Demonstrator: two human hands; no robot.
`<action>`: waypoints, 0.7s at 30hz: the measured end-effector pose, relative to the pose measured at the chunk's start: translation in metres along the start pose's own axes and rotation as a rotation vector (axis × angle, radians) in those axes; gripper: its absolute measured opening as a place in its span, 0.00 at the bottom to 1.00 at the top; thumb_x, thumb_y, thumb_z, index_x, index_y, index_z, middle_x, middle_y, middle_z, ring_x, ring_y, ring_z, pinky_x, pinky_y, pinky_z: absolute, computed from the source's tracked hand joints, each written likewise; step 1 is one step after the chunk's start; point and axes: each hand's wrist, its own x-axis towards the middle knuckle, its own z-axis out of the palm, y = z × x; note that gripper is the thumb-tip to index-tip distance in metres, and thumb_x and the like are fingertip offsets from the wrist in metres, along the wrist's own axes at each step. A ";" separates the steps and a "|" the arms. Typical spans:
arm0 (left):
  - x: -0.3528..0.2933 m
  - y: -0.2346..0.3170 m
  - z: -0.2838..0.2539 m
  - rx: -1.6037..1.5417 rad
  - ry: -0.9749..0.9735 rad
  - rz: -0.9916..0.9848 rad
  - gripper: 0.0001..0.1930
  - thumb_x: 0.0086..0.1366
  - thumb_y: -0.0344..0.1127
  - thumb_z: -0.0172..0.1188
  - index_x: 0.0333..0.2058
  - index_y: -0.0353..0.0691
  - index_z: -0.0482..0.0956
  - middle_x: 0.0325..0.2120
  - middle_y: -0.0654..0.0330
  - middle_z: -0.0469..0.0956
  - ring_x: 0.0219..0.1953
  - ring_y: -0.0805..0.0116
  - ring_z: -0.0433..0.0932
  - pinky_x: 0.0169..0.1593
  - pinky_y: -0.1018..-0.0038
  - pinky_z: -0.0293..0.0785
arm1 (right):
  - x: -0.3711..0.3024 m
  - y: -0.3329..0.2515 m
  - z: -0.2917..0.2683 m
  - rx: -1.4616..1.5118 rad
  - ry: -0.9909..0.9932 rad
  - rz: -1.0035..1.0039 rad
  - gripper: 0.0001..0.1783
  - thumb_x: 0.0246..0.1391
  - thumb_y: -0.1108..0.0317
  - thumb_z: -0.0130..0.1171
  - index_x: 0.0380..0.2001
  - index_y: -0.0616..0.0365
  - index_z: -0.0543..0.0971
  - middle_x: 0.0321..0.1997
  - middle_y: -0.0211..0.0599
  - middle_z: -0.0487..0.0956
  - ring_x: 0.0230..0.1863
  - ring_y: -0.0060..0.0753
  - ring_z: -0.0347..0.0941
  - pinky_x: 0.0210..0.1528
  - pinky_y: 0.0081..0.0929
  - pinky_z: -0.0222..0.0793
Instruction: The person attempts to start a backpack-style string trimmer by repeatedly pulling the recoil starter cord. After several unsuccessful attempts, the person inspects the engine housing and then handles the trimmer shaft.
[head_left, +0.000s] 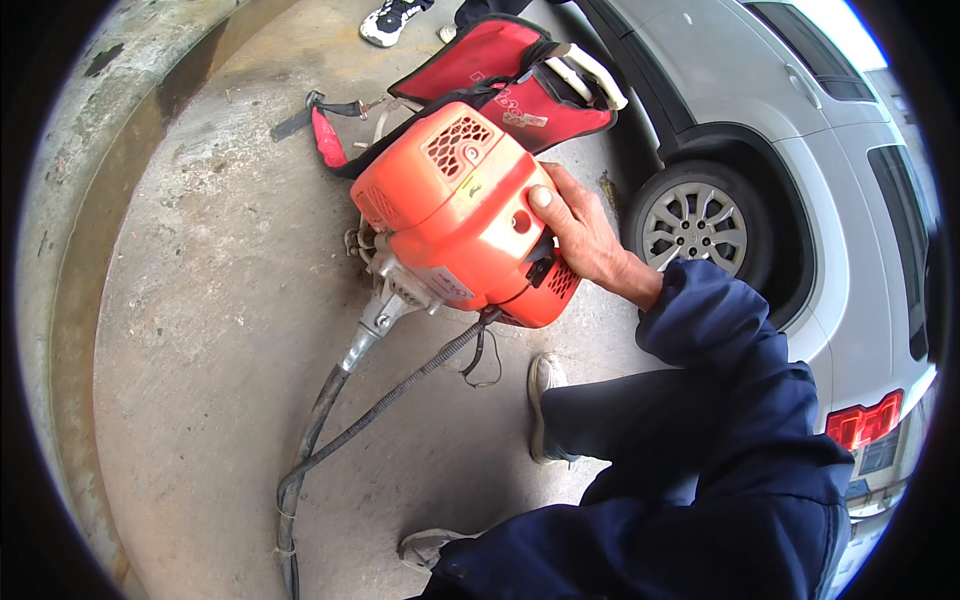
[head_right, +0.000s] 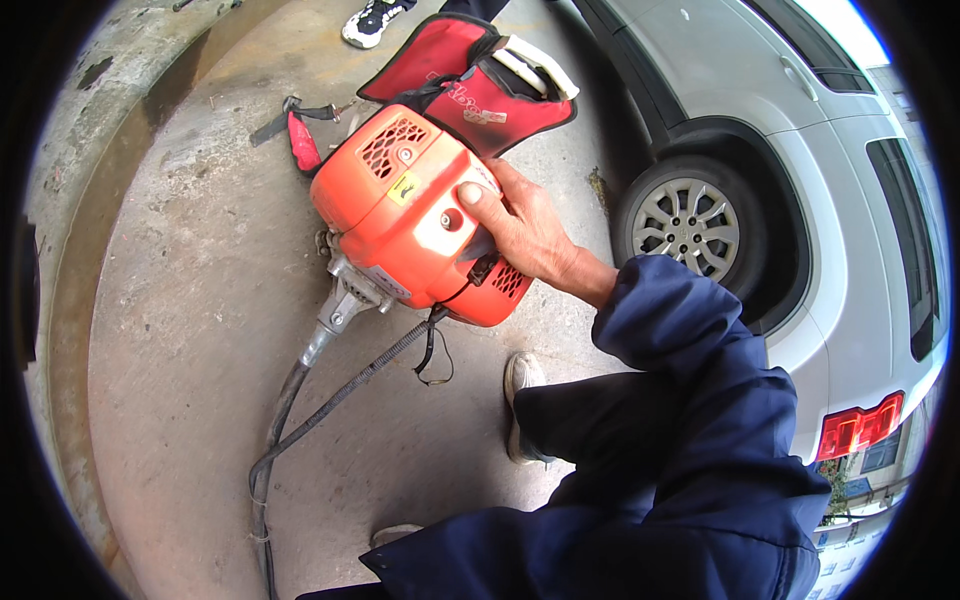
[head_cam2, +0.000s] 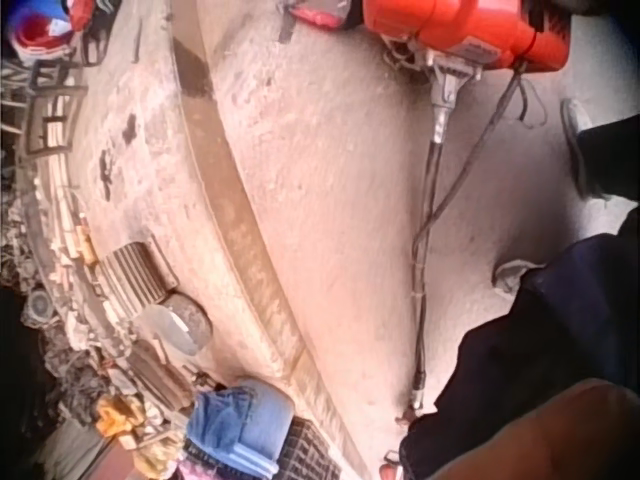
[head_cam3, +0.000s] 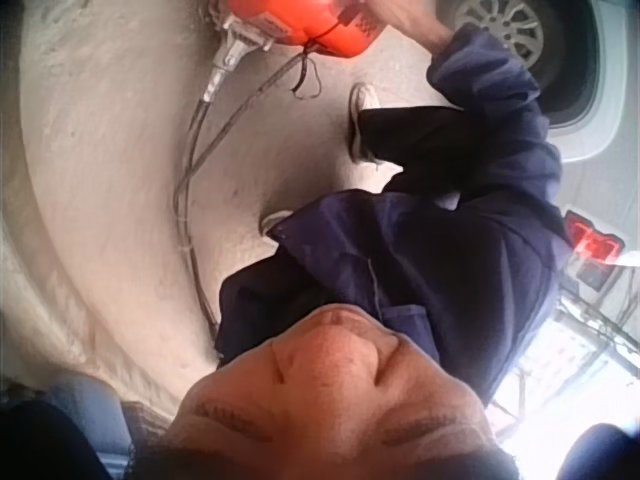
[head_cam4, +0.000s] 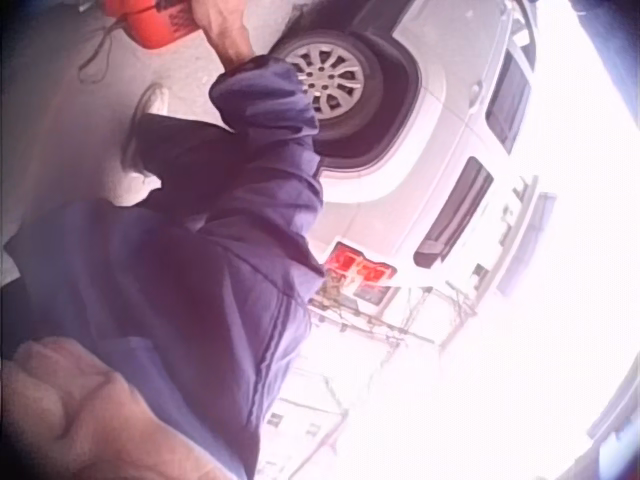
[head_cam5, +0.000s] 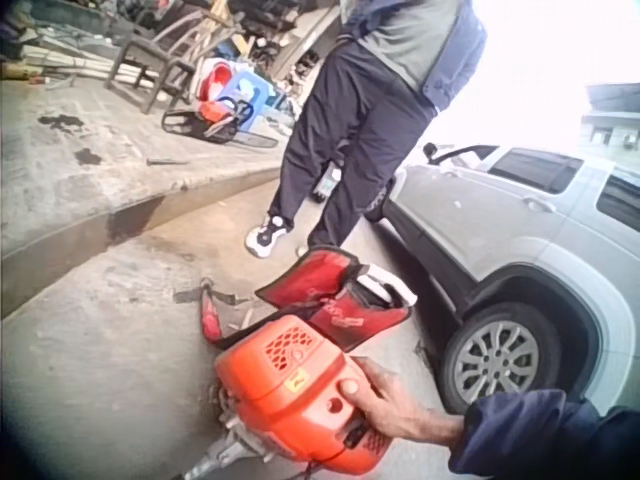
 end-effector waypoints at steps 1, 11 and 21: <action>0.001 -0.005 0.004 0.001 -0.003 -0.004 0.23 0.74 0.56 0.55 0.50 0.41 0.78 0.43 0.52 0.79 0.50 0.52 0.79 0.54 0.51 0.80 | 0.000 0.000 0.001 -0.003 0.001 0.006 0.46 0.68 0.34 0.55 0.68 0.69 0.70 0.56 0.54 0.83 0.59 0.41 0.80 0.63 0.38 0.73; -0.020 -0.049 -0.018 0.097 0.028 -0.071 0.23 0.74 0.56 0.55 0.51 0.40 0.77 0.44 0.51 0.79 0.50 0.51 0.79 0.54 0.51 0.79 | -0.001 0.007 0.005 0.058 0.001 0.026 0.49 0.67 0.31 0.53 0.67 0.71 0.69 0.54 0.52 0.82 0.57 0.38 0.79 0.62 0.36 0.73; -0.032 -0.078 -0.014 0.131 0.008 -0.071 0.23 0.74 0.56 0.55 0.51 0.40 0.77 0.45 0.51 0.79 0.51 0.50 0.78 0.55 0.51 0.78 | -0.004 0.003 0.003 -0.016 0.017 0.005 0.49 0.67 0.30 0.53 0.66 0.71 0.70 0.54 0.51 0.82 0.57 0.37 0.79 0.62 0.37 0.73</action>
